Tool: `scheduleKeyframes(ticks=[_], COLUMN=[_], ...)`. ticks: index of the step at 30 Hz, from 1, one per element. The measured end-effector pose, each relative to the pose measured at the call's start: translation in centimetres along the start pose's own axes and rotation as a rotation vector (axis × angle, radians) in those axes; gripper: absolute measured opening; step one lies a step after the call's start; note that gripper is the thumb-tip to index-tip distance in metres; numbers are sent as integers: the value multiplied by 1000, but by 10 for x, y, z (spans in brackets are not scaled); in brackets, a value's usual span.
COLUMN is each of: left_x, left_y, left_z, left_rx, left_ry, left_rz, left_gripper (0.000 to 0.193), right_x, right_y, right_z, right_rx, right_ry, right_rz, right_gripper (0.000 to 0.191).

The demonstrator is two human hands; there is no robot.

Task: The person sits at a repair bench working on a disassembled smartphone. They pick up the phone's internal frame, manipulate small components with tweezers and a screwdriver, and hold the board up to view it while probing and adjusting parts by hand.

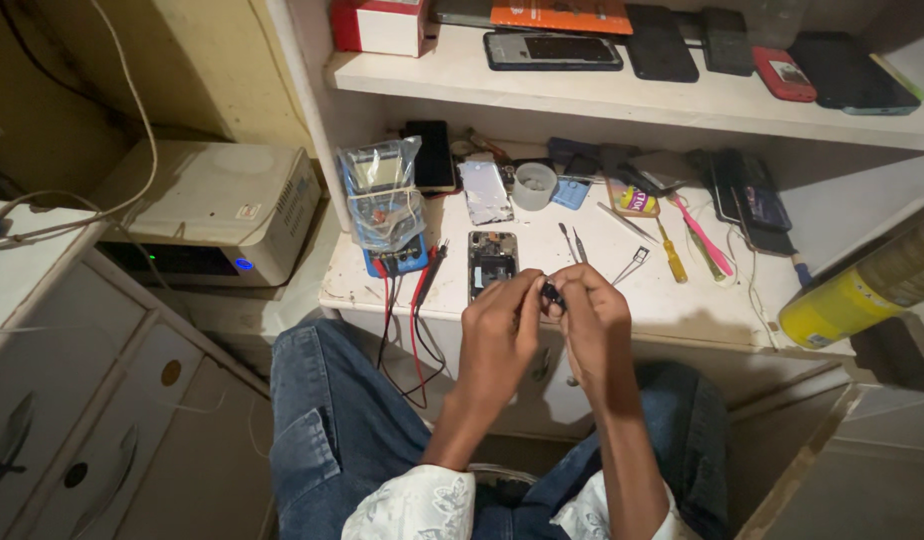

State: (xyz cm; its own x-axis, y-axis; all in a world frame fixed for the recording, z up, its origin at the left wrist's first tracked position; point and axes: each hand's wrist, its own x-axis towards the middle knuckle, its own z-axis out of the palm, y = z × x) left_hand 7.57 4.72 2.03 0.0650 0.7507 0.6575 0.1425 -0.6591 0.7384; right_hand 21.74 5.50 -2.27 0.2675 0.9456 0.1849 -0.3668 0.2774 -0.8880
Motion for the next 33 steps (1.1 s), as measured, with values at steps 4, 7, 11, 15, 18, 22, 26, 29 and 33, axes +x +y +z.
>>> scheduleKeyframes(ticks=[4, 7, 11, 15, 18, 22, 26, 29, 33], left_x=[0, 1, 3, 2, 1, 1, 0, 0, -1], left_y=[0, 0, -1, -1, -1, -2, -2, -2, -1], left_z=[-1, -1, -2, -2, -2, -2, -1, -1, -2], left_rx=[14, 23, 21, 9, 13, 41, 28, 38, 21], left_ry=[0, 18, 29, 19, 32, 13, 19, 24, 10], left_rz=[14, 7, -34, -45, 22, 20, 0, 4, -34], left_gripper=[16, 15, 15, 14, 15, 14, 14, 15, 18], right_x=[0, -1, -3, -3, -2, -3, -3, -4, -5], right_y=[2, -1, -10, -11, -8, -5, -4, -4, -6], right_z=[1, 6, 7, 8, 7, 4, 5, 6, 5], right_rx=[-27, 26, 97, -38, -72, -150, -144, -188, -272], right_ry=[6, 7, -47, -51, -75, -30, -40, -27, -19], right_rz=[-15, -9, 39, 44, -41, -40, -64, -85, -48], right_gripper=[15, 14, 14, 10, 8, 12, 11, 11, 15])
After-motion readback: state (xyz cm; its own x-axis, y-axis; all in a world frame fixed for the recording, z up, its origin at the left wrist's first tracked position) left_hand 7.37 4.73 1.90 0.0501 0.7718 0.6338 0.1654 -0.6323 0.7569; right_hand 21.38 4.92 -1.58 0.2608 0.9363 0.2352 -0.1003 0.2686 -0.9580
